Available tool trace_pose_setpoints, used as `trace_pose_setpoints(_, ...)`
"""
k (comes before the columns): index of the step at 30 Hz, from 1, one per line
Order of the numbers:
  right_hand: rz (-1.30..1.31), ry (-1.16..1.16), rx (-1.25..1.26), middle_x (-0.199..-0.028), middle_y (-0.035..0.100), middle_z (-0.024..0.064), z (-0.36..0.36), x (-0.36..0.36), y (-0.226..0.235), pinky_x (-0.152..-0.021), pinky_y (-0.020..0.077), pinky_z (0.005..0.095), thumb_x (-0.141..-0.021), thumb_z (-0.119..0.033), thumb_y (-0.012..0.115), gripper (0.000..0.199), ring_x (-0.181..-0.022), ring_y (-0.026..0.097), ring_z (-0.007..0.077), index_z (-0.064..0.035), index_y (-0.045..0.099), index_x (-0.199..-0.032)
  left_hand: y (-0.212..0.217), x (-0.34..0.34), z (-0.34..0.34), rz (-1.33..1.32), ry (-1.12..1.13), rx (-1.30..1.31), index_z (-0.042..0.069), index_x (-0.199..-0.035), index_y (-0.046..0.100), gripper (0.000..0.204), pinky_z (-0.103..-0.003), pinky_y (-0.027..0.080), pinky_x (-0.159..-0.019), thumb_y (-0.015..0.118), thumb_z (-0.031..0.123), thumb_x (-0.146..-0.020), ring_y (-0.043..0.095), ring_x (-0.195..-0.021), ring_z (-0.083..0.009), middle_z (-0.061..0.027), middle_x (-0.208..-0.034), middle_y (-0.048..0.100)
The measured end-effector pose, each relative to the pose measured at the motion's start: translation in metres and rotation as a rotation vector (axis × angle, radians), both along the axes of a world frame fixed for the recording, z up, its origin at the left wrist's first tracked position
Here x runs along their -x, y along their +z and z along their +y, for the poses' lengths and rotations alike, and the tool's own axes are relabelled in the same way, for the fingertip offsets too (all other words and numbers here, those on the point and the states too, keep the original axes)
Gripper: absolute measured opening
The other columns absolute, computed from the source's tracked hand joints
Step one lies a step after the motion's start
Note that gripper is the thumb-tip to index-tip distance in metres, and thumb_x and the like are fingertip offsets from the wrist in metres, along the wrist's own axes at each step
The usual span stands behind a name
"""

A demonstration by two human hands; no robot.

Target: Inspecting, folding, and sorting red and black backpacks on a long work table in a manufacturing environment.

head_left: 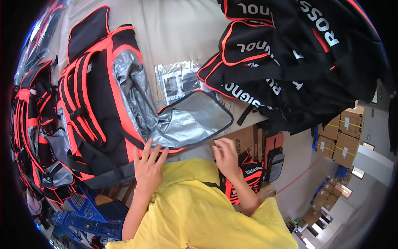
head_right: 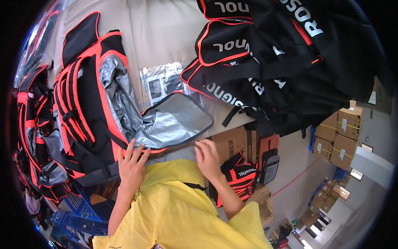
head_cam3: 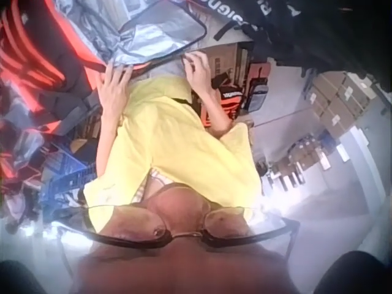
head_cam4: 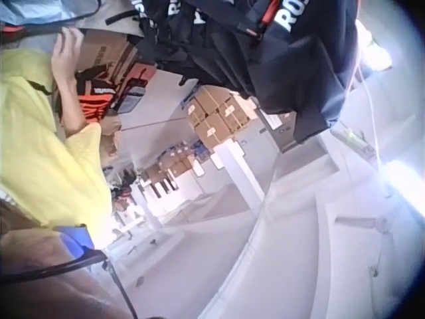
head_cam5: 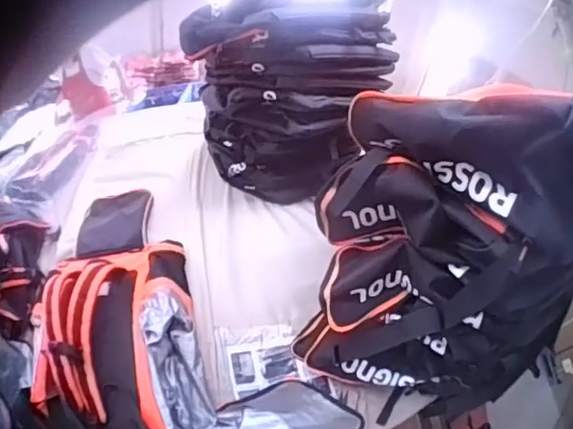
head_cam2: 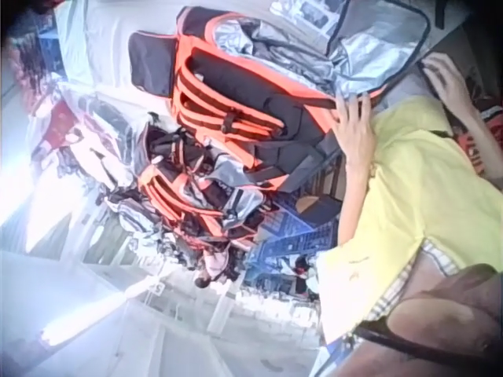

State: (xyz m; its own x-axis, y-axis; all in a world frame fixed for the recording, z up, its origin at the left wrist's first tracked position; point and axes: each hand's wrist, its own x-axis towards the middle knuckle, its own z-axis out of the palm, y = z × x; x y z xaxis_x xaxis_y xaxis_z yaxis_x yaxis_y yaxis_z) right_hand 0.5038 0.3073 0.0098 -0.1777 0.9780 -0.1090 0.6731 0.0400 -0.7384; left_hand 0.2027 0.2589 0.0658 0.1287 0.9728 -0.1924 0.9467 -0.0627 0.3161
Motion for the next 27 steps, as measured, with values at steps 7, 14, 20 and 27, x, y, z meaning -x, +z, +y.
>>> trace_pose_setpoints(7, 0.033, -0.249, 0.358, -0.106, 0.074, 0.0084, -0.041, -0.007, -0.008, -0.077, 0.058, 0.028, -0.102, -0.012, 0.072, 0.027, -0.089, 0.073, 0.0135, -0.0002, 0.068, -0.126, -0.009, 0.009, -0.012, -0.011, -0.013, -0.068, 0.016, -0.129, 0.075, 0.046, -0.067, 0.029, -0.119, 0.068, 0.007, -0.084, 0.046, -0.149, -0.0308, -0.0057, -0.14, 0.065)
trace_pose_setpoints(14, 0.173, -0.244, 0.439, -0.112, 0.075, 0.0095, -0.092, 0.062, -0.013, -0.078, 0.0595, 0.0298, -0.105, -0.015, 0.068, 0.028, -0.094, 0.074, 0.0158, -0.0009, 0.068, -0.128, -0.023, 0.019, -0.026, -0.063, -0.084, -0.187, 0.015, -0.129, 0.074, 0.043, -0.07, 0.031, -0.117, 0.066, 0.014, -0.088, 0.047, -0.148, -0.031, -0.0072, -0.14, 0.064)
trace_pose_setpoints(20, 0.913, -0.834, 0.653, -0.119, 0.069, 0.0114, -0.07, 0.093, -0.02, -0.075, 0.0638, 0.0335, -0.108, -0.036, 0.066, 0.046, -0.097, 0.074, 0.0203, -0.0102, 0.053, -0.143, -0.041, 0.023, -0.03, -0.046, -0.158, -0.221, 0.011, -0.125, 0.073, 0.038, -0.073, 0.032, -0.115, 0.067, 0.017, -0.088, 0.047, -0.146, -0.0325, -0.0088, -0.141, 0.062)
trace_pose_setpoints(27, 0.627, -0.788, 0.283, -0.101, 0.066, 0.0044, 0.016, 0.047, -0.022, -0.067, 0.0576, 0.0251, -0.102, -0.033, 0.075, 0.052, -0.086, 0.064, 0.0101, 0.0003, 0.052, -0.135, -0.043, 0.019, -0.029, -0.01, -0.177, -0.248, 0.01, -0.12, 0.074, 0.034, -0.074, 0.035, -0.111, 0.068, 0.018, -0.088, 0.051, -0.141, -0.033, -0.0097, -0.137, 0.064)
